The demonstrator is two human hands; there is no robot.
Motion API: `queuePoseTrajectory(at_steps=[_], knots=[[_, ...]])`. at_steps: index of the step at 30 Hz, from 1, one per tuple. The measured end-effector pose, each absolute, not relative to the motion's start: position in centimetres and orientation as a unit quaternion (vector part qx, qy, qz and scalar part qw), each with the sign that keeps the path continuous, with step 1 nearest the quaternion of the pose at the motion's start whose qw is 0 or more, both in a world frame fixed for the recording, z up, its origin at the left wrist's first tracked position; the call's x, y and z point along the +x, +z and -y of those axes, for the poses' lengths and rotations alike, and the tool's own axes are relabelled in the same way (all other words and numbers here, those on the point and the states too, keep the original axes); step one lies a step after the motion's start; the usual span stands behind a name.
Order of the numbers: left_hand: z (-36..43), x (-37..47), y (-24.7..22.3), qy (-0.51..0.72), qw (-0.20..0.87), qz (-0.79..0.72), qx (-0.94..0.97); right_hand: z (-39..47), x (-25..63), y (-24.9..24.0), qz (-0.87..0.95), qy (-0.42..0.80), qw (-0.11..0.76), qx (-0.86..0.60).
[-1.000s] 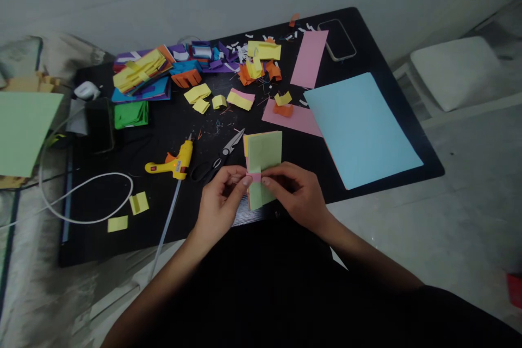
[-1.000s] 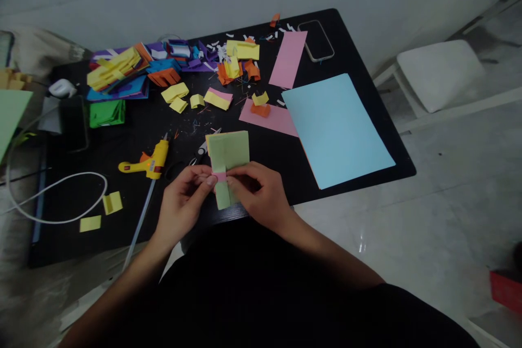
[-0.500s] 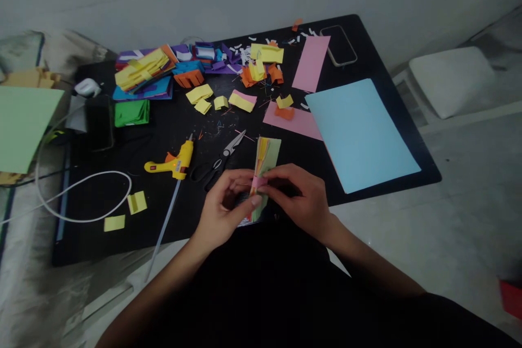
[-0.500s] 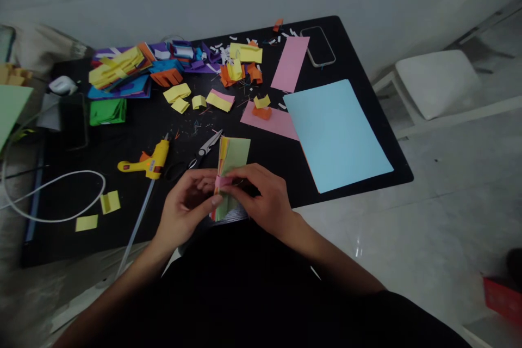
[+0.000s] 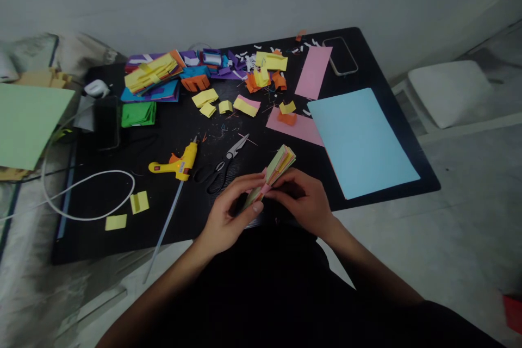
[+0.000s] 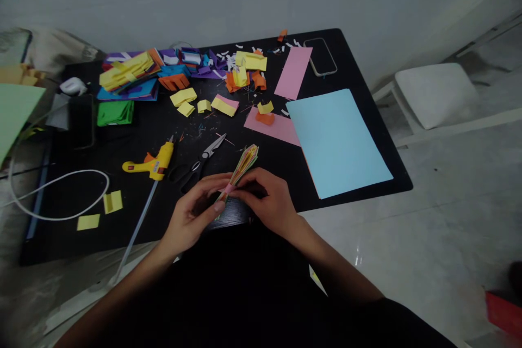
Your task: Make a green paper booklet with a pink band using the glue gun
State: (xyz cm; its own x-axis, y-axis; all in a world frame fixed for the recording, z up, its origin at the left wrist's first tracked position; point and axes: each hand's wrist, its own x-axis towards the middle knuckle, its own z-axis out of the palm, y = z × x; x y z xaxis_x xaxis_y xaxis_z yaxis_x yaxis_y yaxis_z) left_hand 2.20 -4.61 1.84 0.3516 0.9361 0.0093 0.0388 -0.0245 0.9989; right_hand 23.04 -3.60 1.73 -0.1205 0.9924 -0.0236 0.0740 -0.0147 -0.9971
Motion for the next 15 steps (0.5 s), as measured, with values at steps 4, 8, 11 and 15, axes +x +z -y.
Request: queuePoseTrajectory(at_steps=[4,8,11,15], knots=[[4.2,2.1,1.6,0.366,0.628,-0.417,0.546,3.5,22.9,2.6,0.514,0.543,0.469,-0.470],[4.0,2.2,1.6,0.339,0.702,-0.393,0.487,3.6,22.6,2.8,0.496,0.577,0.475,-0.442],[4.1,2.3,1.6,0.353,0.717,-0.373,0.472,3.9,22.2,2.7,0.455,0.606,0.474,-0.448],[4.4,2.4,1.8,0.366,0.713,-0.365,0.473,4.1,21.7,2.5,0.402,0.634,0.485,-0.449]])
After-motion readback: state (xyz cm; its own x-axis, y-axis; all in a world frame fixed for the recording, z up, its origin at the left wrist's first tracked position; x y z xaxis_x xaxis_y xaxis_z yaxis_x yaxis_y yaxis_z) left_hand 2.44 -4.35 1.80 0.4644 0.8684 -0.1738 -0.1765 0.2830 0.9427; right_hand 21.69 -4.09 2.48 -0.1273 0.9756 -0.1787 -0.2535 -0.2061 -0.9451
